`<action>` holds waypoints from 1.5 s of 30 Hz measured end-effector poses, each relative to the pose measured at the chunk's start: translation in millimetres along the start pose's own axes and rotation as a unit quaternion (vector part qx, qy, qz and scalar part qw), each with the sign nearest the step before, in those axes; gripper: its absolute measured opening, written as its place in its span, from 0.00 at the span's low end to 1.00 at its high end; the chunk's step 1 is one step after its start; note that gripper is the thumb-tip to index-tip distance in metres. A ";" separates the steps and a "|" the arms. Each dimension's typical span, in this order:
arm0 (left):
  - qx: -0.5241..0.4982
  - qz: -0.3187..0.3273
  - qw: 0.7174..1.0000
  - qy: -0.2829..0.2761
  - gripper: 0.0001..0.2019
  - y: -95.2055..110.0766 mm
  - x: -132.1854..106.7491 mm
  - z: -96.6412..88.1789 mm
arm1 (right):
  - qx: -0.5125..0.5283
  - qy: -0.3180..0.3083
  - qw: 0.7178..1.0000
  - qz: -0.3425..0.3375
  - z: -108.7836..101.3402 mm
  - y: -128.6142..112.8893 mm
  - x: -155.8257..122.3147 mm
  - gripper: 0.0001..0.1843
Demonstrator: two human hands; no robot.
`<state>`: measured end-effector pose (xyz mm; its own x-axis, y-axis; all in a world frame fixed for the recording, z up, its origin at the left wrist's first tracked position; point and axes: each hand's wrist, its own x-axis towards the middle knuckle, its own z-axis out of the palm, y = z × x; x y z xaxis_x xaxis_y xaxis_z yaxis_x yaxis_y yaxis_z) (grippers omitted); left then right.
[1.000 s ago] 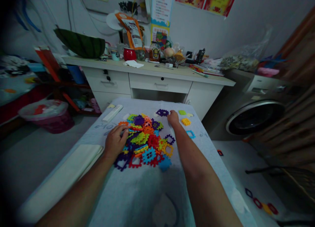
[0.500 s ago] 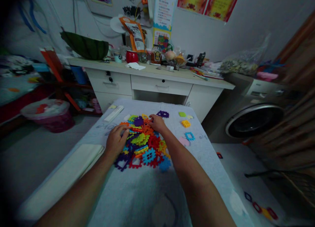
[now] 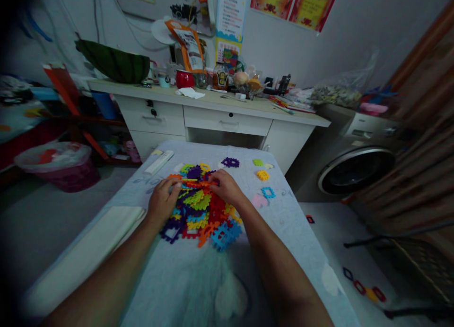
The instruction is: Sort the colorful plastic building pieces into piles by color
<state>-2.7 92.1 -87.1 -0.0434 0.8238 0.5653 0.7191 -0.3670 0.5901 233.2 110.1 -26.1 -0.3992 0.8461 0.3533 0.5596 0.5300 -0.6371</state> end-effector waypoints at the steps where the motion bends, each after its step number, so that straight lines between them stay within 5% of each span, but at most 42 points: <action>1: -0.001 0.000 1.000 -0.001 0.17 -0.4 0.0 0.2 | 0.004 0.018 1.000 0.002 -3.3 0.0 -4.6 0.06; 7: 0.002 0.001 1.000 -0.001 0.17 -2.2 -0.1 0.8 | 0.010 0.127 0.988 0.089 -45.2 14.5 -46.1 0.04; 16: 0.002 0.001 1.000 -0.003 0.16 -0.7 -1.0 0.4 | -0.116 0.213 0.950 0.195 -107.5 60.1 -158.9 0.07; 18: 0.002 0.004 1.000 -0.004 0.16 -0.5 -1.3 0.4 | -0.163 0.204 0.947 0.185 -110.9 66.6 -178.7 0.06; 21: 0.004 0.007 1.000 -0.005 0.16 0.0 -1.7 0.2 | -0.179 0.099 0.965 0.164 -110.4 67.8 -198.2 0.08; 23: 0.004 0.010 1.000 -0.009 0.16 0.6 -1.8 -0.1 | -0.175 0.045 0.970 0.164 -108.1 65.4 -204.5 0.13; 30: -0.002 0.002 1.000 -0.007 0.15 4.6 -2.8 -2.1 | -0.215 0.074 0.943 0.245 -98.1 64.8 -204.1 0.27; 39: 0.005 -0.003 1.000 -0.015 0.15 0.2 -2.8 -0.8 | -0.222 0.053 0.942 0.247 -93.6 60.3 -199.2 0.27; 45: 0.011 -0.001 1.000 -0.025 0.16 -3.1 -1.3 2.4 | -0.219 0.031 0.953 0.208 -89.8 34.5 -175.0 0.28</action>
<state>-3.2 93.2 -91.0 -0.0108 0.8458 0.5334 0.7342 -0.3554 0.5784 387.6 -14.6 -48.4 -0.0407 0.9827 0.1808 0.9146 0.1095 -0.3892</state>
